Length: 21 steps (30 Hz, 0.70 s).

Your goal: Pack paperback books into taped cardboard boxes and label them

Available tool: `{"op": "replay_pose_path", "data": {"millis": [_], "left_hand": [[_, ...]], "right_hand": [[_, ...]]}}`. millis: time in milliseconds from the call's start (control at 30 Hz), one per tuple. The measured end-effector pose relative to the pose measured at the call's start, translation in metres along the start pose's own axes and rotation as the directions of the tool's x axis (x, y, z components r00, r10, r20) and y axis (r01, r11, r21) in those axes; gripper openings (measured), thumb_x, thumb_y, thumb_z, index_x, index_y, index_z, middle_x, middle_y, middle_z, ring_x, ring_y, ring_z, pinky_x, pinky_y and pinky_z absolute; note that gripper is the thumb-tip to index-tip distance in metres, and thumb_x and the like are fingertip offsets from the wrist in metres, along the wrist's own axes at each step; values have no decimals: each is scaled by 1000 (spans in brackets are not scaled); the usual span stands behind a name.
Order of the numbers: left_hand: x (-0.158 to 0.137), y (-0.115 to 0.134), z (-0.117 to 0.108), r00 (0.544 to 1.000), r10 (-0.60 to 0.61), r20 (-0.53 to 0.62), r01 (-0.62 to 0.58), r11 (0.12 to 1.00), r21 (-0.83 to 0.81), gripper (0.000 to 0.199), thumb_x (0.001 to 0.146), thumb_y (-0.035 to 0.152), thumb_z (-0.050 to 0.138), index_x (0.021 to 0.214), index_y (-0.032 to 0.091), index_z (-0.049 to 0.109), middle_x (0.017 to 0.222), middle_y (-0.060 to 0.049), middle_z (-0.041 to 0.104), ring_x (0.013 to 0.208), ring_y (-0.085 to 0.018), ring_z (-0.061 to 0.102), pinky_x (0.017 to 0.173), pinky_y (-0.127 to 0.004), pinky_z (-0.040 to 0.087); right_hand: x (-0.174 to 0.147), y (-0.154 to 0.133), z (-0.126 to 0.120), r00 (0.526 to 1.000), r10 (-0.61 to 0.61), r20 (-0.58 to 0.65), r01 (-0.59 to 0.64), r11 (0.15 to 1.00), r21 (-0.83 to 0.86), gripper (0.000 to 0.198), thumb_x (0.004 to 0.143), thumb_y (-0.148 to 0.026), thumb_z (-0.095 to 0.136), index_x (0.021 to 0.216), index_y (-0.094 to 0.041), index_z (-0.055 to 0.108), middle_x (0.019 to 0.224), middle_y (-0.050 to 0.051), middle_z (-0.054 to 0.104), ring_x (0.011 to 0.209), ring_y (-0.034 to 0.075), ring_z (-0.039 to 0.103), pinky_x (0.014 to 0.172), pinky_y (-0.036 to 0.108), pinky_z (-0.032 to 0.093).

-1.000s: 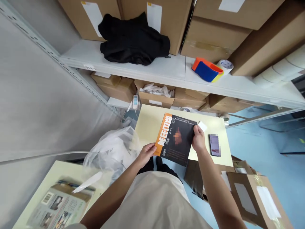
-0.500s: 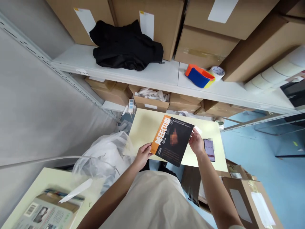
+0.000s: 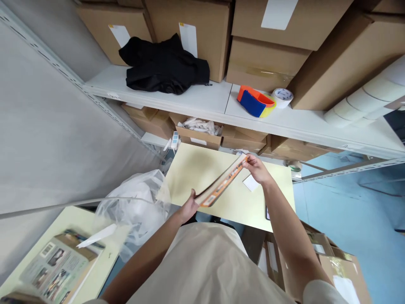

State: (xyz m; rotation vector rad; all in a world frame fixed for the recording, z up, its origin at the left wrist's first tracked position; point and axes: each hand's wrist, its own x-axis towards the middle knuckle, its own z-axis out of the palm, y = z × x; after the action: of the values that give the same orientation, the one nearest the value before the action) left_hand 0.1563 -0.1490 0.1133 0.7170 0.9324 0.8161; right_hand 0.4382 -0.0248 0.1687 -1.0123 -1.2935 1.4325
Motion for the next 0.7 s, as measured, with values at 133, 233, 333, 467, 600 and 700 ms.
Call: {"op": "replay_pose_path", "data": {"millis": [133, 233, 333, 467, 600, 700], "left_hand": [[-9, 11, 8, 980, 200, -4, -199, 979, 48, 74, 59, 77, 64, 105, 19, 68, 107, -13, 70, 109, -30, 61, 94, -42, 48], [-11, 21, 12, 908, 292, -301, -210, 938, 274, 56, 62, 55, 77, 104, 20, 64, 101, -8, 71, 96, -25, 66, 86, -35, 52], [-12, 27, 15, 858, 269, -438, -159, 949, 271, 51, 68, 58, 71, 99, 19, 61, 94, -6, 70, 89, -23, 67, 75, -33, 56], [-12, 27, 15, 864, 219, -453, -161, 974, 162, 53, 69, 60, 69, 103, 20, 59, 93, -5, 70, 85, -22, 68, 70, -32, 57], [-9, 21, 7, 895, 143, -423, -183, 982, -54, 53, 68, 58, 72, 103, 21, 59, 100, -5, 70, 86, -20, 68, 77, -37, 57], [-7, 18, -6, 932, 59, -357, -104, 989, -109, 53, 65, 59, 74, 96, 18, 64, 99, -8, 71, 91, -23, 68, 82, -40, 56]], "right_hand": [[10, -3, 8, 1000, 25, 8, -24, 998, -51, 33, 63, -48, 81, 75, -22, 65, 73, -1, 66, 69, 15, 58, 72, 32, 48], [17, -9, 21, 999, 36, 10, -36, 997, -72, 35, 63, -49, 80, 79, -21, 67, 77, 1, 69, 70, 16, 60, 68, 31, 49], [19, -20, 26, 999, 41, -11, -42, 992, -121, 36, 65, -49, 78, 85, -21, 70, 77, 2, 71, 67, 17, 62, 62, 30, 49], [9, -32, 8, 976, 155, 154, -118, 966, -230, 32, 65, -43, 80, 84, -18, 73, 77, 3, 72, 67, 18, 64, 64, 31, 51], [-9, -18, -6, 981, 187, 60, -183, 981, -62, 33, 64, -38, 82, 91, -21, 73, 88, 3, 74, 76, 18, 67, 74, 34, 54], [-10, 2, -2, 977, 156, -145, -164, 986, -42, 34, 59, -37, 84, 88, -21, 74, 86, 3, 74, 74, 18, 66, 75, 35, 54]]}}
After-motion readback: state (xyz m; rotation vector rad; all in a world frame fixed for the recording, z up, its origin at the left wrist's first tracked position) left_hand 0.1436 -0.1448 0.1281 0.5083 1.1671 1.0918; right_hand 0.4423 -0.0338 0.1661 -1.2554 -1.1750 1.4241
